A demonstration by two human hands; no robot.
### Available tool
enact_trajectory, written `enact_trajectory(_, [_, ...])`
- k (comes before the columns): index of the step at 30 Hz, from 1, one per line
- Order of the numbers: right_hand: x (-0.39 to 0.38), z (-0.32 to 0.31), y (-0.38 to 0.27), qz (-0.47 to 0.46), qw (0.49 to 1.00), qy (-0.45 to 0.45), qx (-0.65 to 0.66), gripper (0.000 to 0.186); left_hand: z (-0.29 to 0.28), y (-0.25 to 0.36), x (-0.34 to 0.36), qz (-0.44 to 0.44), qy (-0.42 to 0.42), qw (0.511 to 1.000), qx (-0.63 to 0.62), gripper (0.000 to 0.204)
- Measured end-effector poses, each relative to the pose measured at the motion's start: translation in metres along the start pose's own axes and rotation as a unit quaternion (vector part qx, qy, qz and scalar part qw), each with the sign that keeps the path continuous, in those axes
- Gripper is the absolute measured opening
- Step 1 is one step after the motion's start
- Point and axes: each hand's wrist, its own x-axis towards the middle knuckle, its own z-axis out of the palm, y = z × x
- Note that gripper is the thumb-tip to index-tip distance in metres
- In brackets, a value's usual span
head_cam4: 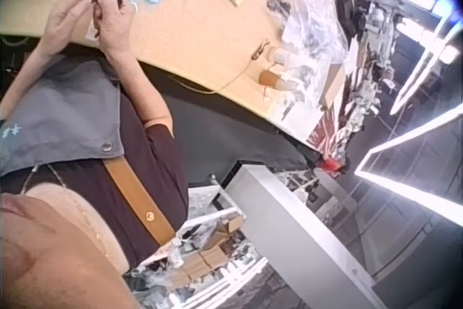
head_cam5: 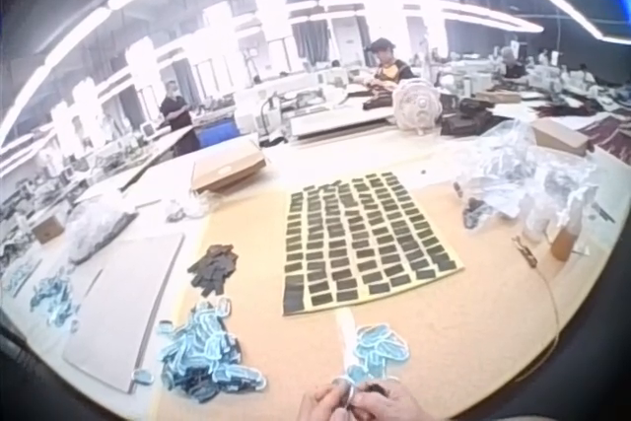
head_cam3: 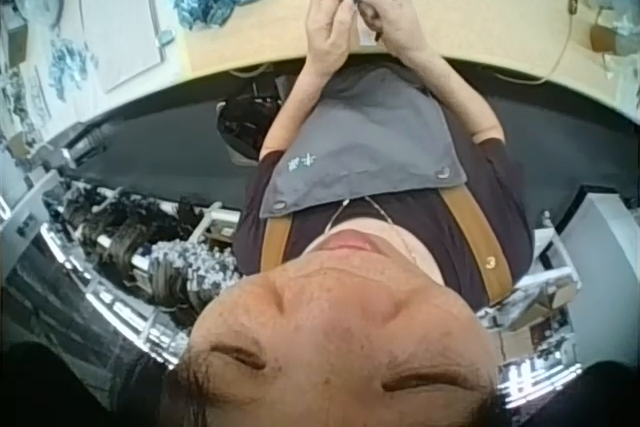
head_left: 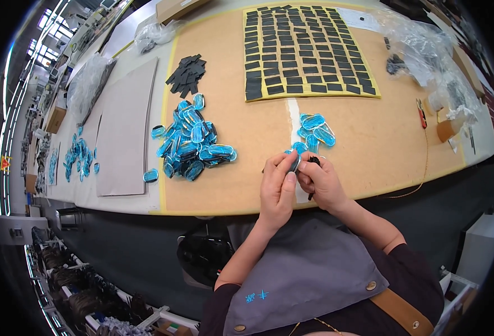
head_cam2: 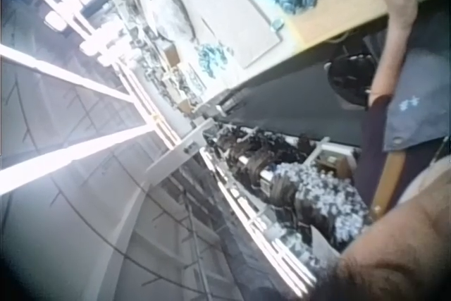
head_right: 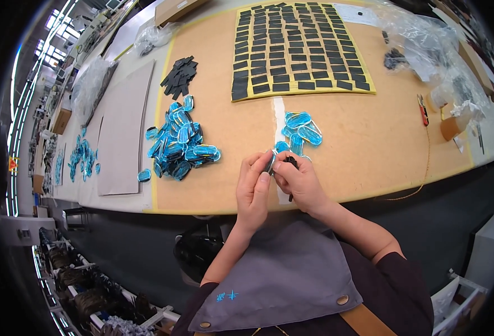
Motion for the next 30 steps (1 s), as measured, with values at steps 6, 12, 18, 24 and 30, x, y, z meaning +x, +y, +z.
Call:
enact_trajectory(6, [-0.001,-0.011,-0.001,0.131,0.991,-0.022,-0.011,0.008,-0.011,0.009,-0.001,0.027,-0.006,1.000,0.001,0.044])
enact_trajectory(12, [-0.008,-0.013,0.000,0.088,0.983,0.034,-0.161,0.009,-0.011,0.019,-0.008,0.062,-0.116,0.991,-0.035,0.024])
enact_trajectory(18, [-0.020,0.010,-0.002,0.009,0.996,0.071,-0.045,0.010,-0.009,0.035,-0.001,0.150,-0.138,0.976,-0.071,0.024])
enact_trajectory(24, [0.002,0.004,-0.023,0.127,0.977,0.034,0.169,0.015,0.000,0.103,0.005,0.414,-0.286,0.851,-0.147,0.031])
enact_trajectory(30, [0.017,0.001,-0.081,-0.001,0.999,-0.028,0.023,0.011,-0.025,0.055,0.022,0.094,-0.256,0.956,-0.103,0.030])
